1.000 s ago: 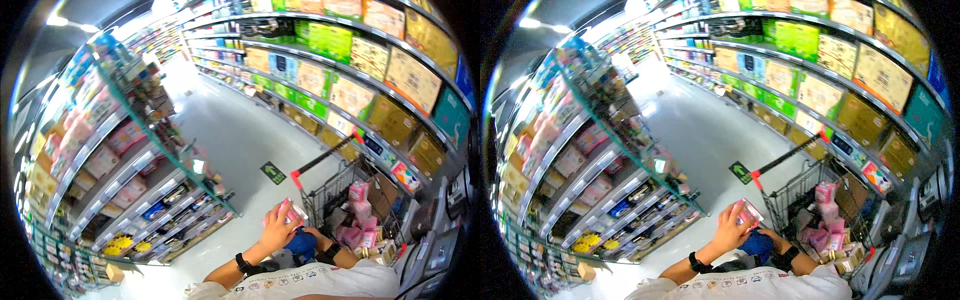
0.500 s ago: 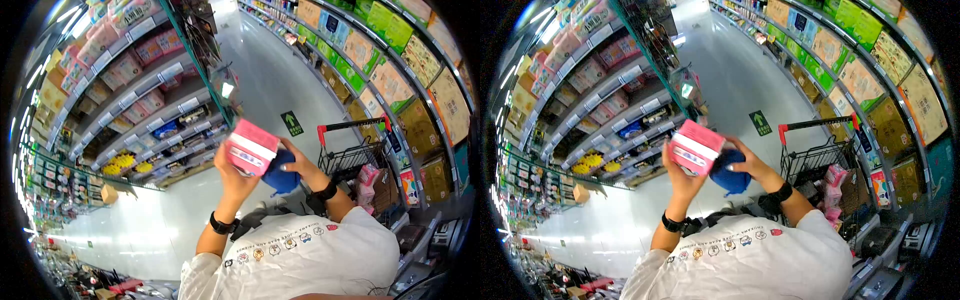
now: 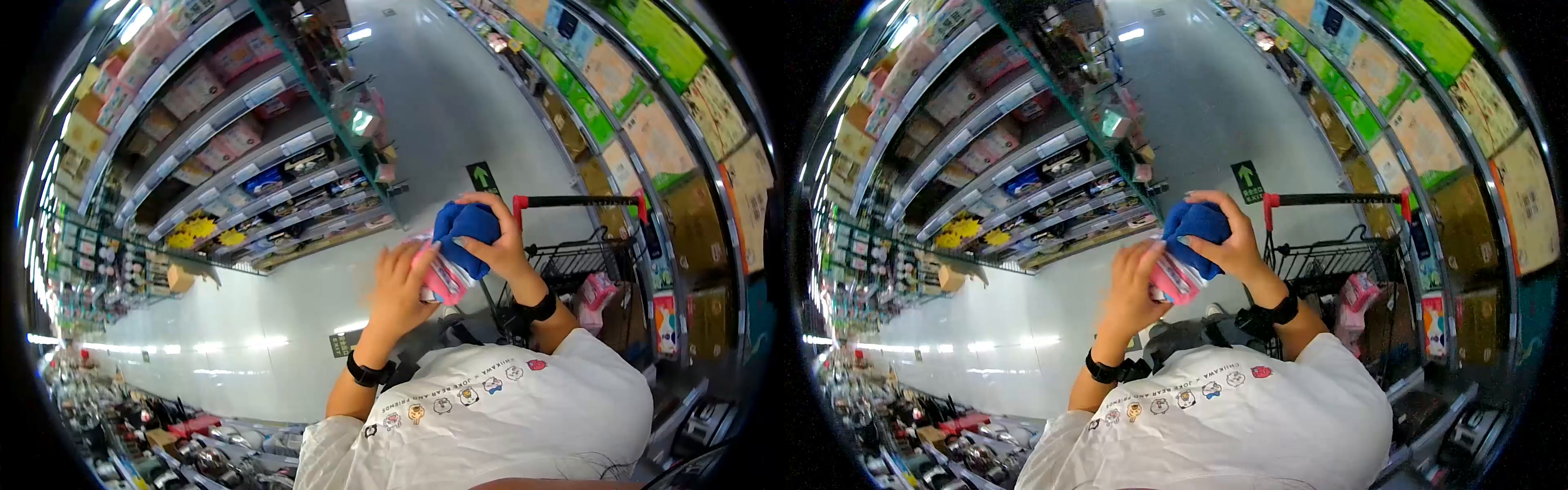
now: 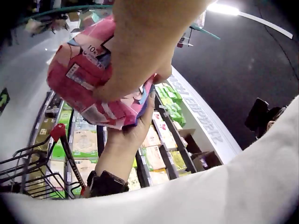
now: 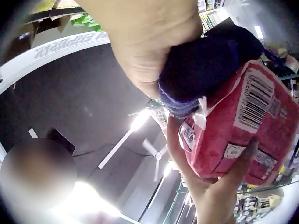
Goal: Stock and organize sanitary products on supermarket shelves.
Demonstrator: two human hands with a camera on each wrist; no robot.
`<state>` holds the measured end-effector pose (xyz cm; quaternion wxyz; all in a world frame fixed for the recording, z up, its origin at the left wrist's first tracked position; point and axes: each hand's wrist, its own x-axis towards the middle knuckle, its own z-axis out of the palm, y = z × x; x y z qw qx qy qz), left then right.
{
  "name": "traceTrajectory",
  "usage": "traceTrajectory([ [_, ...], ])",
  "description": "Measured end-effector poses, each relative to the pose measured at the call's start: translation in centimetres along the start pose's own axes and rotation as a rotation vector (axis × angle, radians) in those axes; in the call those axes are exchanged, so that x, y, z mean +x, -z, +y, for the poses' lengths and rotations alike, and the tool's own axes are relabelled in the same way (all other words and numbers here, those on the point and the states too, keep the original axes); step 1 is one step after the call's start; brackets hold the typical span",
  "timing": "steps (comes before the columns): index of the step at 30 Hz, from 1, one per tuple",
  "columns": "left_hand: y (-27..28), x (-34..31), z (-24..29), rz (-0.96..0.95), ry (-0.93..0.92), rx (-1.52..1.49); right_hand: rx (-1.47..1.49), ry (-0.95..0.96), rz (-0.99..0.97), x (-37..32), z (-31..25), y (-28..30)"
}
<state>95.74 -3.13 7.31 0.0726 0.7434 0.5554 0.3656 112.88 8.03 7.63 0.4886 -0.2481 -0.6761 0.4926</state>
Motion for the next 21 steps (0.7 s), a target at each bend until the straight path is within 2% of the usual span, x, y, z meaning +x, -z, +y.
traceTrajectory([
  [4,1.4,-0.8,1.0,-0.062,0.028,0.025,-0.056,0.038,0.023,0.3,-0.3,-1.5],
  [12,7.5,-4.7,-0.5,0.024,0.124,0.075,-0.019,0.026,-0.094,-1.2,-0.4,-7.0],
  [17,11.6,-8.5,-1.6,0.085,0.161,0.108,0.221,-0.142,-0.237,-3.2,0.6,-11.8],
  [21,13.7,-11.9,-1.8,0.064,0.213,0.064,0.467,-0.37,-0.269,-4.9,1.4,-15.6],
])
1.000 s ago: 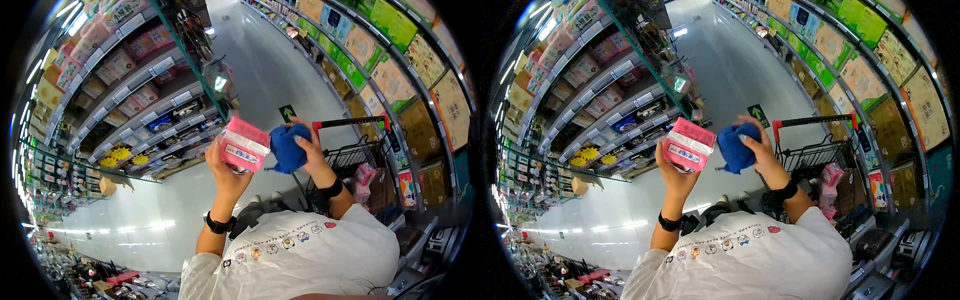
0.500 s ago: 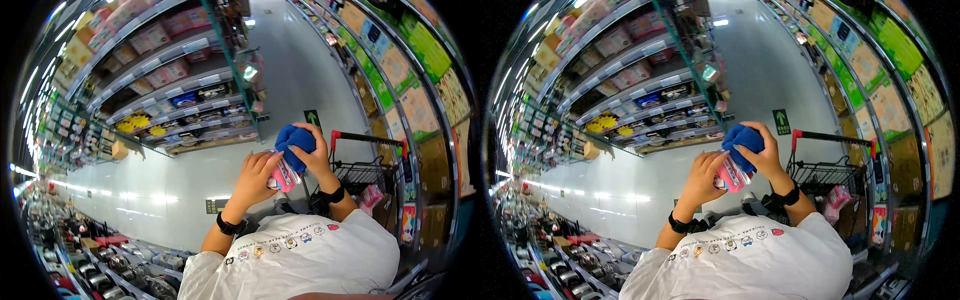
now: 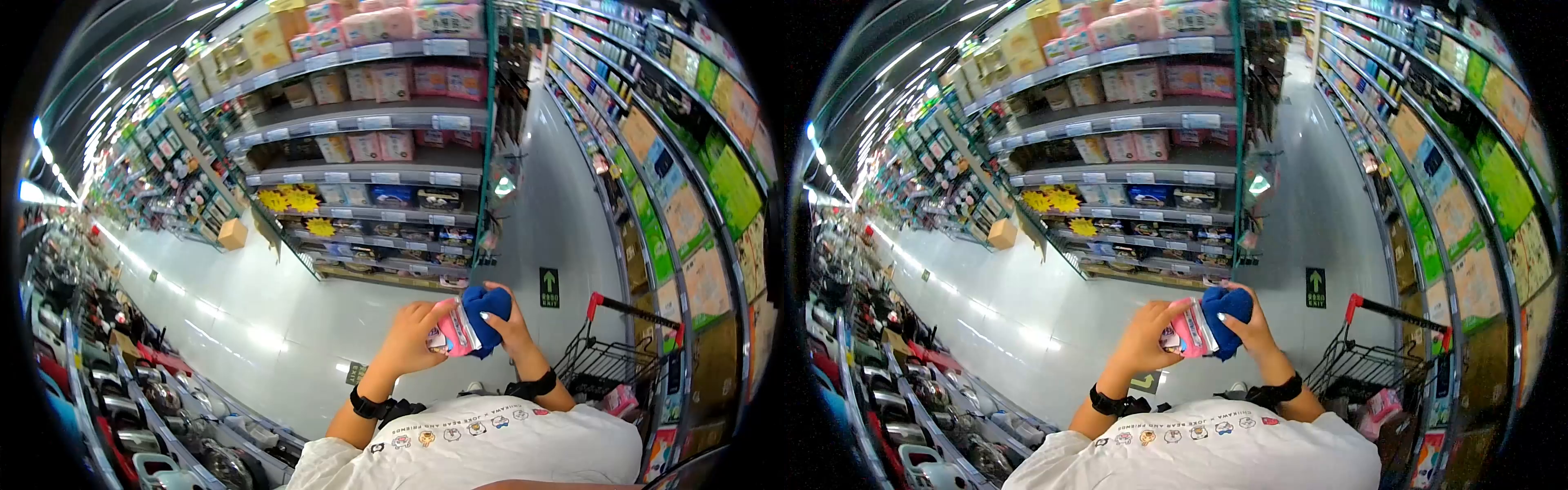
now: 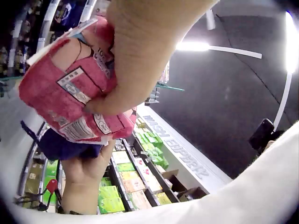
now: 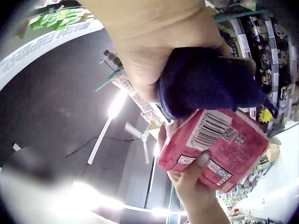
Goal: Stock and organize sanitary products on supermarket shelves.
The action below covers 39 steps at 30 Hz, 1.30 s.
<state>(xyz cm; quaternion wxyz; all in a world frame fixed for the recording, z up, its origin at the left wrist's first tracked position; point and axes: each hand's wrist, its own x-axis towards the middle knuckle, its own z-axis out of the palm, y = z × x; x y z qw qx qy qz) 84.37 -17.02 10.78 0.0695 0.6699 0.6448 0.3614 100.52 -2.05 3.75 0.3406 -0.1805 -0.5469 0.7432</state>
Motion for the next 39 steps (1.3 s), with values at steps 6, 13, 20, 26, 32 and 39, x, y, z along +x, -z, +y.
traceTrajectory([
  [6,1.8,-2.5,-1.7,0.117,0.027,-0.116,0.372,-0.421,0.089,0.3,3.2,-2.6],
  [13,2.4,-3.6,-3.3,0.273,0.11,-0.5,0.457,-0.587,-0.087,1.6,7.2,-4.3],
  [20,0.6,-3.2,-4.4,0.285,0.114,-1.025,0.253,-0.236,-0.471,1.7,3.4,-9.2],
  [26,-0.3,-2.6,-5.3,0.41,0.055,-1.013,0.483,-0.399,-0.247,2.6,5.3,-6.0],
  [32,0.4,-3.0,-6.0,0.244,0.164,-0.459,0.337,-0.227,0.167,3.2,4.8,-2.7],
  [39,-2.6,-3.1,-6.9,0.112,0.151,-0.783,0.071,0.072,0.3,2.7,1.7,-4.6],
])
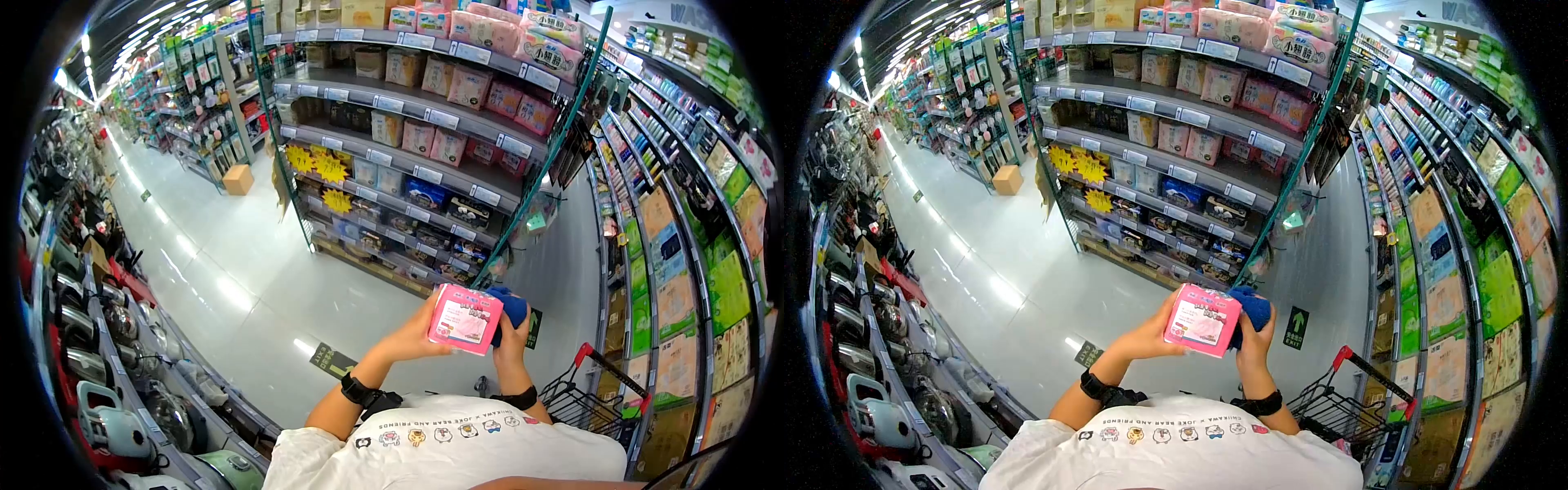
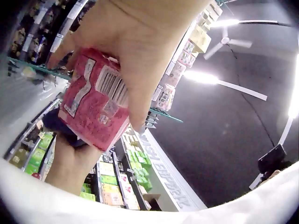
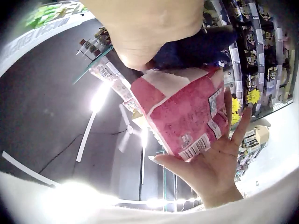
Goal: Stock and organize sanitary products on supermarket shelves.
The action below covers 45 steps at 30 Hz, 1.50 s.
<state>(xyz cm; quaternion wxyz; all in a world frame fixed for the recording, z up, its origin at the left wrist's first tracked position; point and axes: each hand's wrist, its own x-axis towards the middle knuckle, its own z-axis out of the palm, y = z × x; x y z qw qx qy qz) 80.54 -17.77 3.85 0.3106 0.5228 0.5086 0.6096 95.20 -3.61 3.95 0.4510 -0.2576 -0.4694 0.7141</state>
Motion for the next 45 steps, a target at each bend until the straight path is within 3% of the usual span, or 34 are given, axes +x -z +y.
traceTrajectory([
  [4,0.0,0.3,0.0,-0.018,0.08,-0.176,-0.168,0.168,-0.042,0.2,-0.6,-0.2],
  [7,-0.2,0.1,0.6,0.054,0.356,-0.599,-0.342,0.293,-0.106,-0.4,-1.7,-0.2],
  [9,0.1,0.1,0.2,0.067,0.362,-0.753,-0.533,0.449,-0.177,-0.6,-2.4,-0.1],
  [12,0.5,-0.4,0.0,0.06,0.303,-0.844,-0.496,0.461,-0.184,-0.3,-2.4,-0.3],
  [14,0.8,-0.7,0.0,-0.001,0.25,-0.828,-0.244,0.214,-0.133,-0.3,-2.0,-0.9],
  [17,0.3,-0.9,-0.6,-0.21,0.364,-0.905,0.014,-0.017,-0.238,0.6,-0.1,0.0],
  [20,-1.3,-0.4,1.5,-0.166,0.206,-0.81,0.379,-0.283,-0.278,0.4,0.1,-0.7],
  [21,-1.5,-0.5,1.3,-0.15,0.28,-0.874,0.365,-0.282,-0.295,0.5,0.1,-0.5],
  [24,-1.9,-0.2,0.9,-0.119,0.268,-0.877,0.312,-0.278,-0.317,1.3,0.8,0.6],
  [27,-2.2,0.2,2.2,-0.028,0.174,-0.78,0.268,-0.262,-0.308,1.3,1.7,2.2],
  [30,-2.2,0.7,1.1,0.092,0.067,-0.621,0.273,-0.121,-0.32,0.6,0.1,0.8],
  [31,-2.0,1.0,0.8,0.146,0.003,-0.587,0.271,-0.319,-0.208,1.1,0.3,2.0],
  [34,-1.0,0.8,-0.5,0.28,0.035,-0.857,0.338,-0.41,-0.149,0.5,-1.5,1.7],
  [38,-0.1,0.1,0.6,0.442,0.014,-0.977,0.329,-0.426,-0.228,0.3,-2.3,2.1],
  [41,-0.6,0.2,0.7,0.34,0.014,-0.948,0.285,-0.322,-0.318,0.6,-1.9,1.9],
  [45,-1.3,-0.1,0.7,0.244,0.047,-0.913,0.366,-0.344,-0.327,-0.3,-3.1,1.0],
])
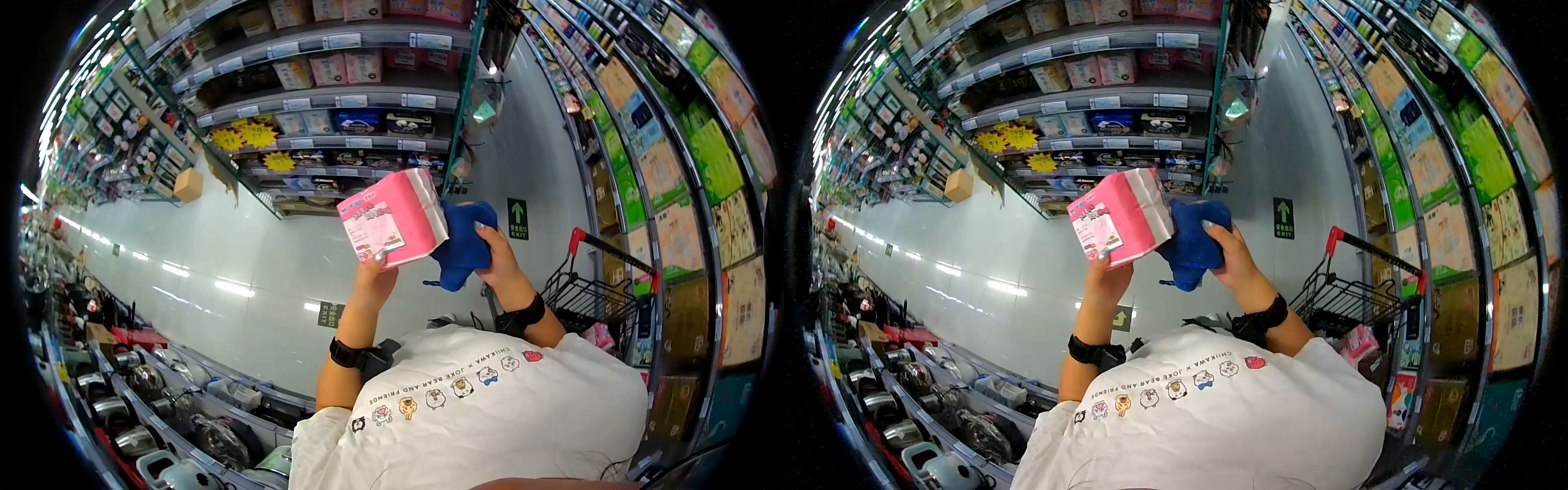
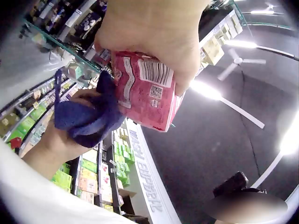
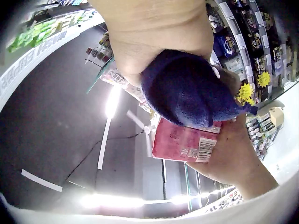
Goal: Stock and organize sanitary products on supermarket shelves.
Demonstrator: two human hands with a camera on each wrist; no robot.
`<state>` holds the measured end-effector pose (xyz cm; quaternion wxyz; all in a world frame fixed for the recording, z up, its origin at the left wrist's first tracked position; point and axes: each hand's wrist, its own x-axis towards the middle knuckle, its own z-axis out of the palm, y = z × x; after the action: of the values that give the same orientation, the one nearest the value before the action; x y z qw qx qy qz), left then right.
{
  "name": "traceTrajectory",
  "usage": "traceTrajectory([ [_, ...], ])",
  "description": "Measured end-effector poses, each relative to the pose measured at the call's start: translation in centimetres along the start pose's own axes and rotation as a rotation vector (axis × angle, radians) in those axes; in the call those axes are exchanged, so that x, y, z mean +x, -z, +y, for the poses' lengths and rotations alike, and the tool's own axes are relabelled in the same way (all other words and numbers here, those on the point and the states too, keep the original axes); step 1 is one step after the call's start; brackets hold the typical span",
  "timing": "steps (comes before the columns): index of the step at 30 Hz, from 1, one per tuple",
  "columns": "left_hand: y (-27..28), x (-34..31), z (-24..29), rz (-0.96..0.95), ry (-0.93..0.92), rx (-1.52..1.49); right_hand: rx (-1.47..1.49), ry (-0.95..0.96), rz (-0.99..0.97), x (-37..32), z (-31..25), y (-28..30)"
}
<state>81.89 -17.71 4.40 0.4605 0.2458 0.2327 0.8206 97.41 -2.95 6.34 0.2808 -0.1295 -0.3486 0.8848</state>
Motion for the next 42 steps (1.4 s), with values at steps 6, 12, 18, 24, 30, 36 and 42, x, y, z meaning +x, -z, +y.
traceTrajectory([
  [6,0.1,-0.2,0.6,-0.069,0.032,0.181,-0.113,0.033,-0.002,-0.3,-0.4,-0.9],
  [12,-2.6,0.8,2.2,0.042,-0.141,0.505,-0.596,0.205,-0.029,0.0,-0.2,-1.0],
  [18,-3.2,0.8,2.4,0.061,-0.178,0.605,-1.129,0.198,-0.203,-0.1,1.2,-0.7],
  [24,-3.9,0.3,2.0,0.131,-0.232,0.649,-1.186,0.2,-0.198,-0.7,0.9,-1.8],
  [30,-2.4,0.5,2.1,0.063,-0.232,0.91,-1.124,0.171,-0.149,-0.9,1.1,-2.0],
  [36,-1.5,0.4,2.0,0.067,-0.244,0.994,-1.11,0.216,-0.122,-0.6,1.6,-0.8],
  [42,-3.7,0.2,3.7,0.027,-0.342,1.106,-1.02,0.11,-0.14,-1.0,0.7,-0.4],
])
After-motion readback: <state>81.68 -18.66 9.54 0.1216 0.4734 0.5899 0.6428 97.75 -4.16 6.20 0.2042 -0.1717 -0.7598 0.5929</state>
